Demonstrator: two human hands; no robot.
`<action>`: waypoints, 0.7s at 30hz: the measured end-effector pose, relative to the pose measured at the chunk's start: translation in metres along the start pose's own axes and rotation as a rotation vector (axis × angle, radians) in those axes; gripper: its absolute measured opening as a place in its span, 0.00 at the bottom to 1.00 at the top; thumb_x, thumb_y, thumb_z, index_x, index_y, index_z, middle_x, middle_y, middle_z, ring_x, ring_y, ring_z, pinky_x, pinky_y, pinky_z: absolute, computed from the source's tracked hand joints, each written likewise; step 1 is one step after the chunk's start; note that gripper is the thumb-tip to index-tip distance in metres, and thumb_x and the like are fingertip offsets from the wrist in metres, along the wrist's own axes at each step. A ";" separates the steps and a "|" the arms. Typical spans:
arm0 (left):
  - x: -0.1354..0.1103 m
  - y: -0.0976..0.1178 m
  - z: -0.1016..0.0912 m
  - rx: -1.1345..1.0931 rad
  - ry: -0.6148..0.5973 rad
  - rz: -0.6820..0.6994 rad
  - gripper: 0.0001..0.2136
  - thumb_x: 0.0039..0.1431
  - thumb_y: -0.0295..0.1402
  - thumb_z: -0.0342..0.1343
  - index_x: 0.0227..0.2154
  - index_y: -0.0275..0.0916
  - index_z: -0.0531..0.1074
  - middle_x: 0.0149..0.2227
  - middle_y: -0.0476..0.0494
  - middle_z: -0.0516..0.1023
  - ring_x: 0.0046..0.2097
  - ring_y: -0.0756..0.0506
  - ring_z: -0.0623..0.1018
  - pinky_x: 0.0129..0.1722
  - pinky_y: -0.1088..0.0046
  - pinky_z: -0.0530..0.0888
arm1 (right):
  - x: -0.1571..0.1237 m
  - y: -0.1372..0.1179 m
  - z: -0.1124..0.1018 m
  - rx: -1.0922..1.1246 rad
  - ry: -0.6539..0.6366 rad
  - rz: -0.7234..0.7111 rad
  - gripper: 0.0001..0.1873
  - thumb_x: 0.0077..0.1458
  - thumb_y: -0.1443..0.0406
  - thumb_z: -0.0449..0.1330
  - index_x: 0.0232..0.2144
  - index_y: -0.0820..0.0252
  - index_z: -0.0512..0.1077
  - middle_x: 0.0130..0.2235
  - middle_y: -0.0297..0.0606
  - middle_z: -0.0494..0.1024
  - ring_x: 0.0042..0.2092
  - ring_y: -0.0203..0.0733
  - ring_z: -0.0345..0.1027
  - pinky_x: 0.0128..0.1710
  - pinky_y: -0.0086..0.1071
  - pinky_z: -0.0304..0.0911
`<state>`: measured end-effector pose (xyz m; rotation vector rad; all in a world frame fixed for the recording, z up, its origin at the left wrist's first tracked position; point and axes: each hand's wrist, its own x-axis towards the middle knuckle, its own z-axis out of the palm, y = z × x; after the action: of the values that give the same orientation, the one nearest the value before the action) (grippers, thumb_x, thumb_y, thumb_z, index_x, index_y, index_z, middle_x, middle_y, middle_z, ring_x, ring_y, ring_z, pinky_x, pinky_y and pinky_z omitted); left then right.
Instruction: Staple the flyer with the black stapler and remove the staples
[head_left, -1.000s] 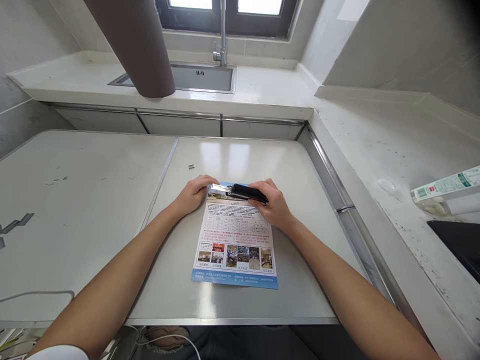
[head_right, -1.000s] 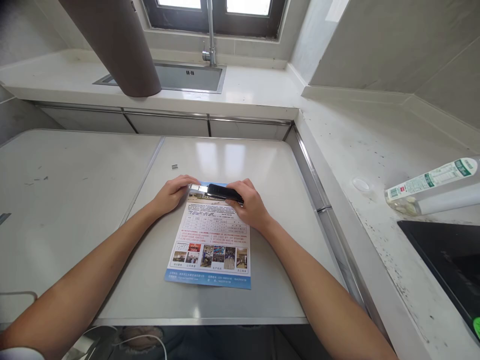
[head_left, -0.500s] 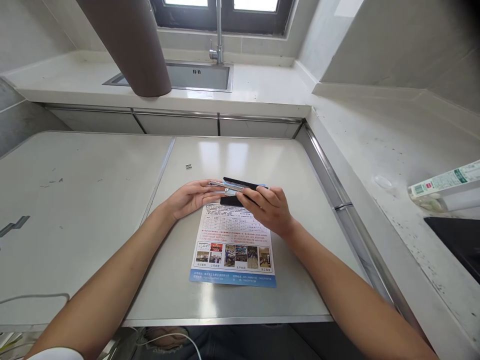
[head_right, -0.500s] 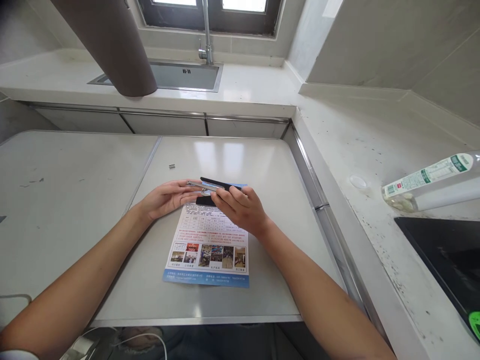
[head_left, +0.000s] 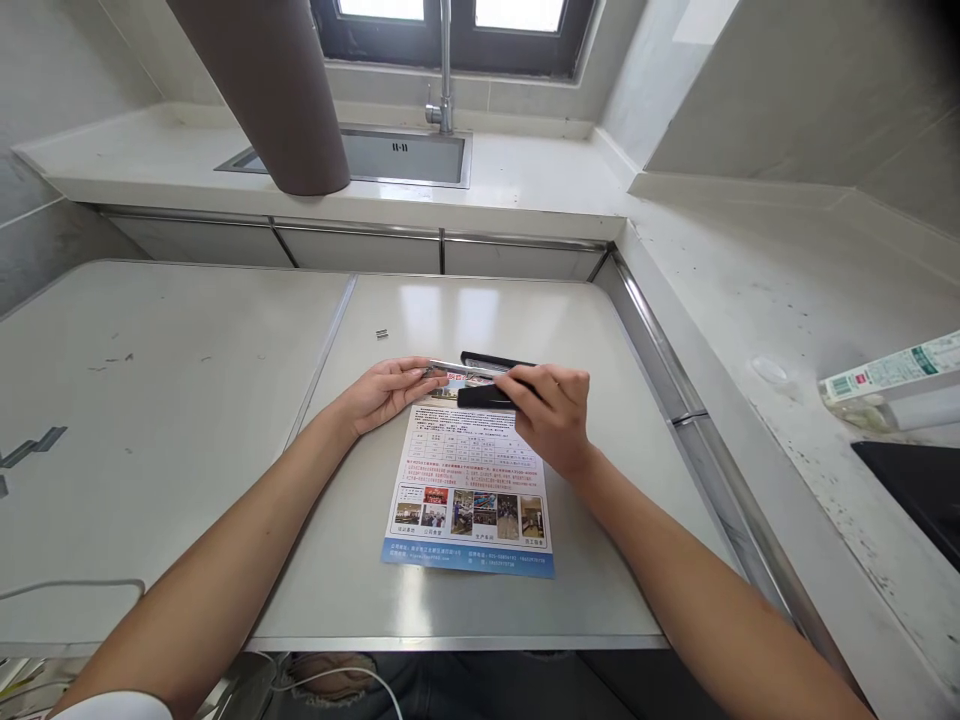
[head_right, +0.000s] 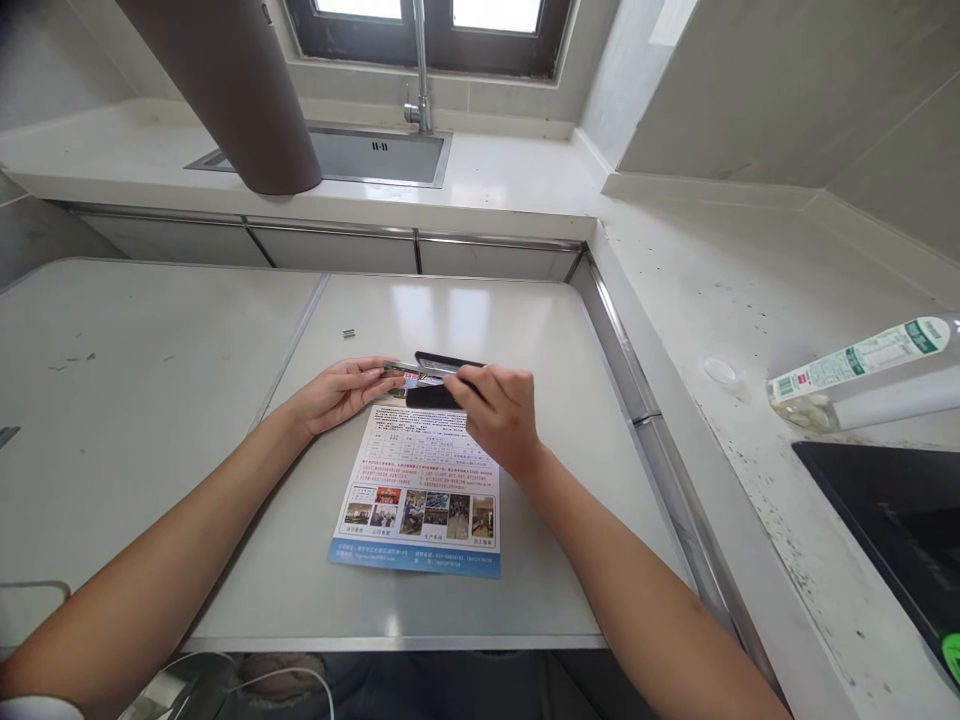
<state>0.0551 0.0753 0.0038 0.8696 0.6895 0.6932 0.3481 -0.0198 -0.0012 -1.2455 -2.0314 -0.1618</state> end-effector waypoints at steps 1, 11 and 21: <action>0.001 0.000 -0.001 -0.008 0.045 0.026 0.13 0.65 0.24 0.62 0.51 0.32 0.80 0.55 0.31 0.83 0.57 0.42 0.83 0.63 0.69 0.78 | 0.003 0.000 -0.001 0.018 0.050 0.041 0.21 0.69 0.68 0.54 0.57 0.41 0.74 0.51 0.40 0.81 0.53 0.58 0.67 0.53 0.56 0.60; 0.003 0.006 0.005 -0.047 0.203 0.099 0.10 0.63 0.23 0.64 0.47 0.30 0.81 0.49 0.33 0.84 0.41 0.49 0.86 0.46 0.79 0.84 | 0.019 0.011 -0.002 0.516 -0.204 -0.089 0.15 0.55 0.75 0.62 0.43 0.52 0.72 0.43 0.40 0.78 0.45 0.52 0.65 0.45 0.47 0.66; 0.003 0.004 0.007 -0.005 0.110 0.120 0.10 0.62 0.26 0.66 0.46 0.31 0.81 0.46 0.35 0.85 0.41 0.48 0.86 0.47 0.76 0.84 | 0.020 0.012 -0.001 0.725 -0.523 -0.130 0.11 0.58 0.67 0.66 0.43 0.55 0.71 0.42 0.39 0.76 0.45 0.48 0.68 0.47 0.43 0.64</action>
<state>0.0612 0.0770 0.0098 0.8786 0.7375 0.8544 0.3533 0.0007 0.0094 -0.7276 -2.2787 0.8509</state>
